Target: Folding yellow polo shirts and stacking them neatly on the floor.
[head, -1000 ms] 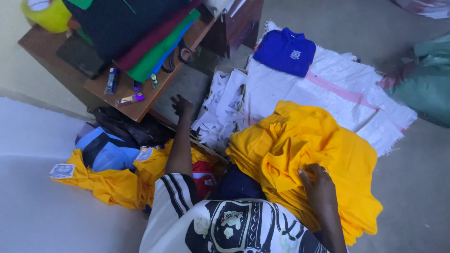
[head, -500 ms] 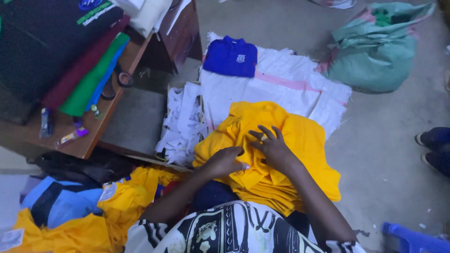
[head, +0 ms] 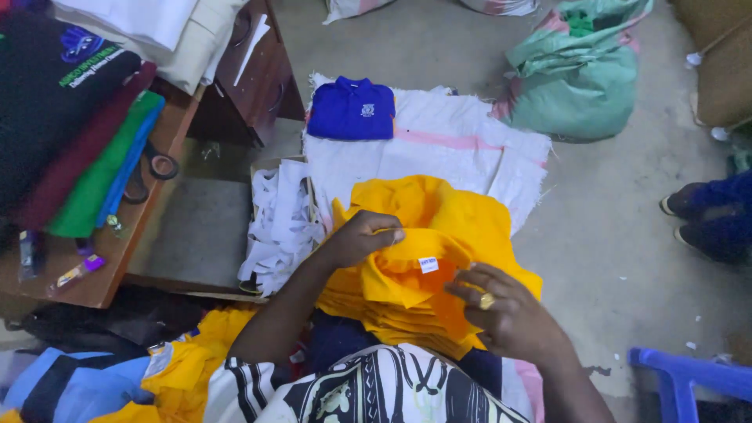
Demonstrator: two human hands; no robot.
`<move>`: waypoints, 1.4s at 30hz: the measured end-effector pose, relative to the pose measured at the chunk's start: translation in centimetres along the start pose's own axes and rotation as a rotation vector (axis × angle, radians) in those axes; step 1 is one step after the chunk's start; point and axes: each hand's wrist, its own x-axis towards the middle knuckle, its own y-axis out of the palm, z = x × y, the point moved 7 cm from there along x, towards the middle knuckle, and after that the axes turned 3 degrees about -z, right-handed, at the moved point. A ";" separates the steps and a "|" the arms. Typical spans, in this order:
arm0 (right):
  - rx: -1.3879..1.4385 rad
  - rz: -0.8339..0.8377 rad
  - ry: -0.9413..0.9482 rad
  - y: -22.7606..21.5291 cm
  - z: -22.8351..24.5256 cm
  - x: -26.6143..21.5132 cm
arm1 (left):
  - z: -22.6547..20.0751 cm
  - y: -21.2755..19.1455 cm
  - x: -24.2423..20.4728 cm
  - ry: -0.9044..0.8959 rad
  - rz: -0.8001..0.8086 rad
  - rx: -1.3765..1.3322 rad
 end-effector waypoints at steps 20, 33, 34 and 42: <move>0.579 -0.078 0.698 10.1 -9.2 -9.9 | 4.0 -24.9 -25.0 0.130 -1.670 0.301; 0.575 -0.085 0.206 8.2 0.7 5.5 | -3.8 -6.5 -19.6 0.103 -1.339 -0.127; 0.571 -0.099 0.210 10.2 1.6 6.2 | -3.8 -3.6 -18.0 0.111 -1.327 -0.124; 1.460 0.119 0.135 20.0 1.4 3.1 | -4.4 -5.5 -10.5 0.034 -0.964 -0.126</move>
